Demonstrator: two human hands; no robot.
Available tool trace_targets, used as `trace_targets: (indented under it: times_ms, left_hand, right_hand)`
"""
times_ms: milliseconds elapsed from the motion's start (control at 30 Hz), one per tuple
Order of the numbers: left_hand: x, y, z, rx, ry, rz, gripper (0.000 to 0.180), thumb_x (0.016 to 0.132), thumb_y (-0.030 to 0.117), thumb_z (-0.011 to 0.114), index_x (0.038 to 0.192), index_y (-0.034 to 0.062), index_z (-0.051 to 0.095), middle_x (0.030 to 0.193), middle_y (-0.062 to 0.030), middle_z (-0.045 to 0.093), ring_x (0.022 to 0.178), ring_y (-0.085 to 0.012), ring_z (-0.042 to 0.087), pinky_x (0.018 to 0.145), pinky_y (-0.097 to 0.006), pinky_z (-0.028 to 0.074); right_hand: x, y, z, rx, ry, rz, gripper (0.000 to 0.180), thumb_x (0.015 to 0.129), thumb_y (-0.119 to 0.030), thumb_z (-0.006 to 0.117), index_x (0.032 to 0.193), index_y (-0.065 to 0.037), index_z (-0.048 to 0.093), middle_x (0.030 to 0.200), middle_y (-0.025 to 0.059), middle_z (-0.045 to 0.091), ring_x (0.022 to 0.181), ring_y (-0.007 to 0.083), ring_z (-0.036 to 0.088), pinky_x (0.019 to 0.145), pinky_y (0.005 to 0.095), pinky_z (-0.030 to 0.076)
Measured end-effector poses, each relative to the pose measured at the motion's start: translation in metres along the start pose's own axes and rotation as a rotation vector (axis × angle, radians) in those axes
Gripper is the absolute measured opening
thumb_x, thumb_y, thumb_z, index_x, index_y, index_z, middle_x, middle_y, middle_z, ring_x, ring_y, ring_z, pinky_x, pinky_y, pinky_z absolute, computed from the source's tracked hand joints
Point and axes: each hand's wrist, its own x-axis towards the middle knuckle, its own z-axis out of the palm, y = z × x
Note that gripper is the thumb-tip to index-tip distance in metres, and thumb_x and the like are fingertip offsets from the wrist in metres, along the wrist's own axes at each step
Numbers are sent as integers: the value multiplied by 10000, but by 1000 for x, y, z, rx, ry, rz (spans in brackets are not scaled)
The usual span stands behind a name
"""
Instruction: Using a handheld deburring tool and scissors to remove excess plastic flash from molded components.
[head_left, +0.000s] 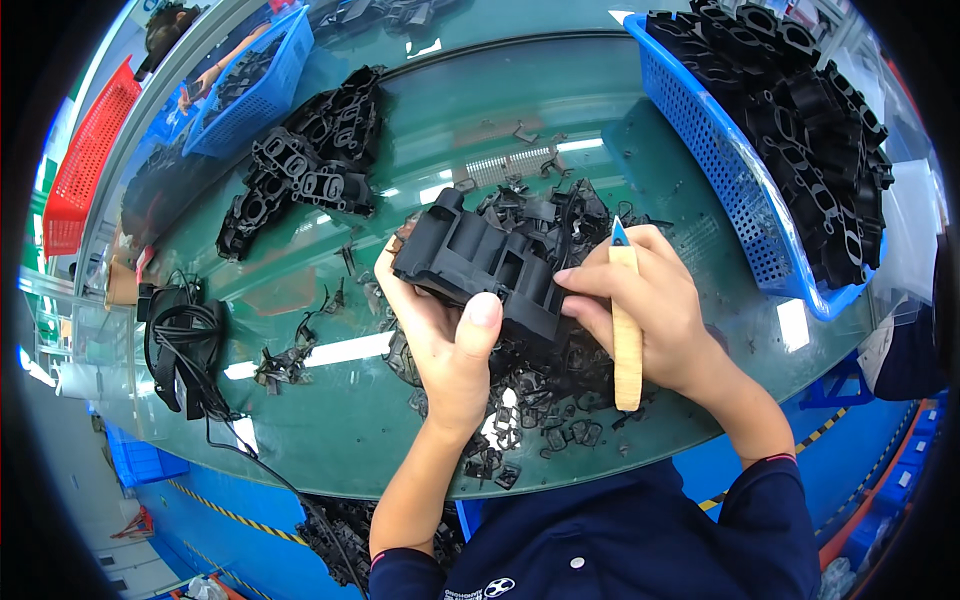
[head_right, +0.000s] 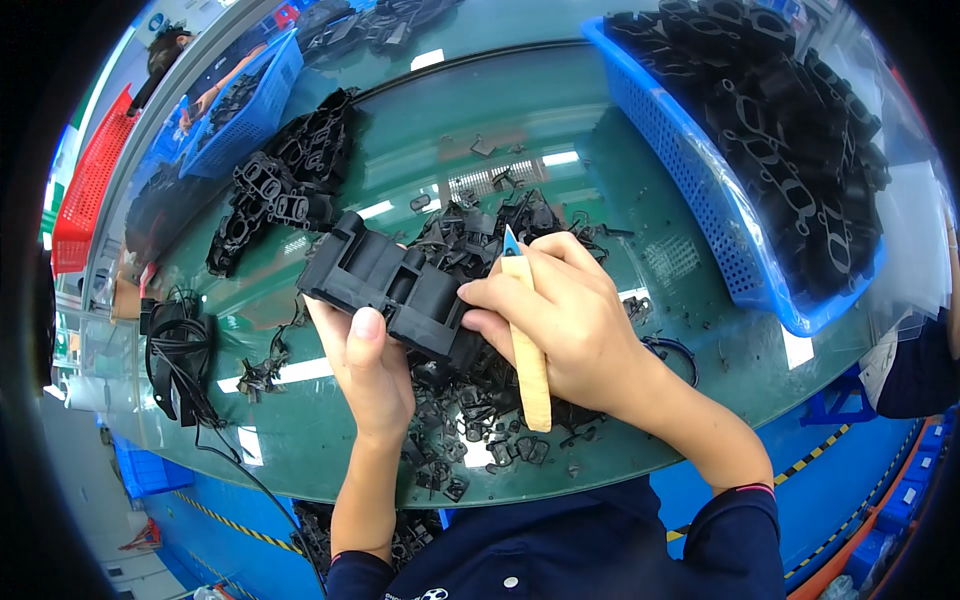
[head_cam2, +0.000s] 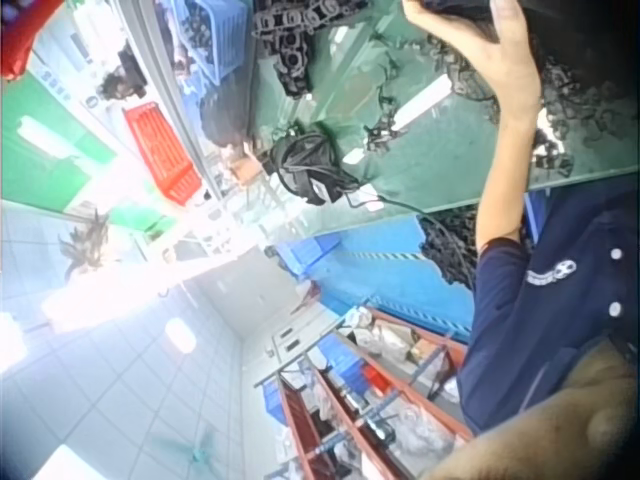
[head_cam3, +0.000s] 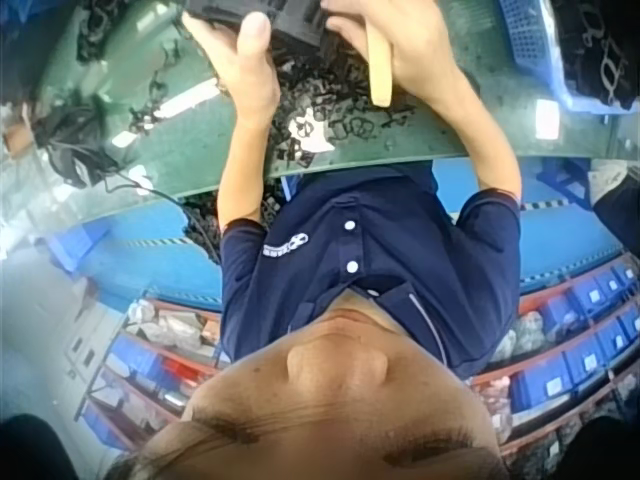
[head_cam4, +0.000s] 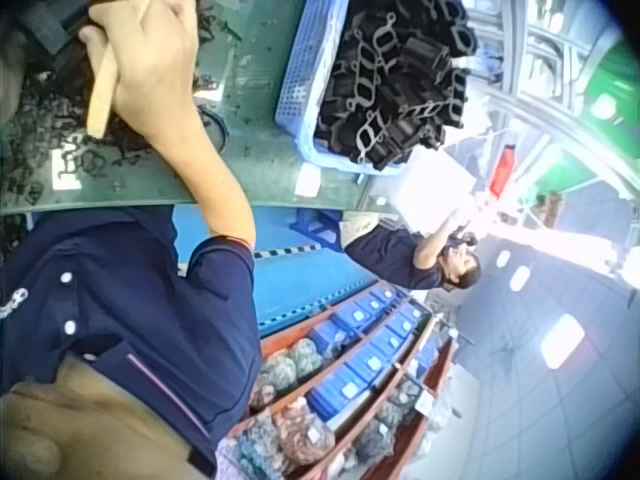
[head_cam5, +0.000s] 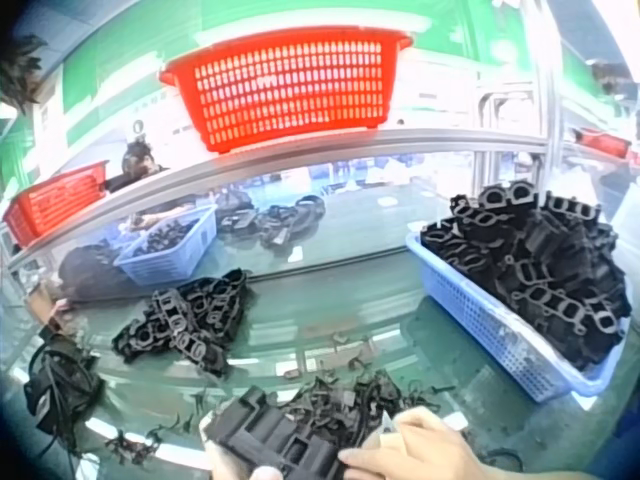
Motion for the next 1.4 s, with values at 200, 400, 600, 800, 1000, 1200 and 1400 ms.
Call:
trace_targets:
  times_ms: [200,400,600,800,1000,1200,1400]
  left_hand:
    - [-8,-4,4,-29,55,-34,680,783,291,639,1298,42,271,1194,-115,405,1097,-210,439,957,-369,355]
    - [-7,1,9,-121,115,-166,547,857,336,525,1284,76,303,1176,-98,456,1067,-212,503,885,-378,438]
    - [-6,2,6,-129,117,-134,538,860,289,535,1285,77,282,1178,-95,436,1066,-197,482,909,-370,408]
    - [-10,-6,6,-189,112,-65,565,837,167,592,1284,70,261,1176,-95,396,1058,-180,437,952,-361,359]
    - [-8,-3,9,-340,111,-133,557,852,192,581,1295,81,263,1188,-103,418,1083,-211,470,935,-380,403]
    - [13,3,-10,-533,122,-222,427,907,279,498,1255,72,366,1182,-98,481,1097,-238,511,901,-404,469]
    - [1,-1,3,-336,91,-169,568,885,390,470,1262,-25,377,1227,-165,484,1169,-338,476,1005,-451,373]
  right_hand:
    - [-8,-1,14,34,255,-41,202,680,5,707,859,-18,619,706,55,595,590,212,553,647,323,439]
    - [-1,-13,3,533,295,519,76,841,-43,622,790,-12,576,704,74,596,621,172,540,645,292,435]
    - [-1,0,0,194,102,215,120,753,-92,699,781,-38,595,688,41,592,640,206,529,658,304,415]
    - [-6,-2,11,170,86,282,143,712,-23,695,782,-41,571,657,42,571,585,205,522,652,308,400]
    - [-5,0,6,329,57,125,104,723,26,623,770,-35,553,669,48,578,590,195,529,682,304,401]
    - [0,-5,-4,670,46,197,42,753,1,581,748,-29,553,699,54,608,641,159,564,695,298,413]
    - [-2,-8,4,706,-44,620,124,863,-109,619,910,4,600,718,54,606,633,84,528,584,234,437]
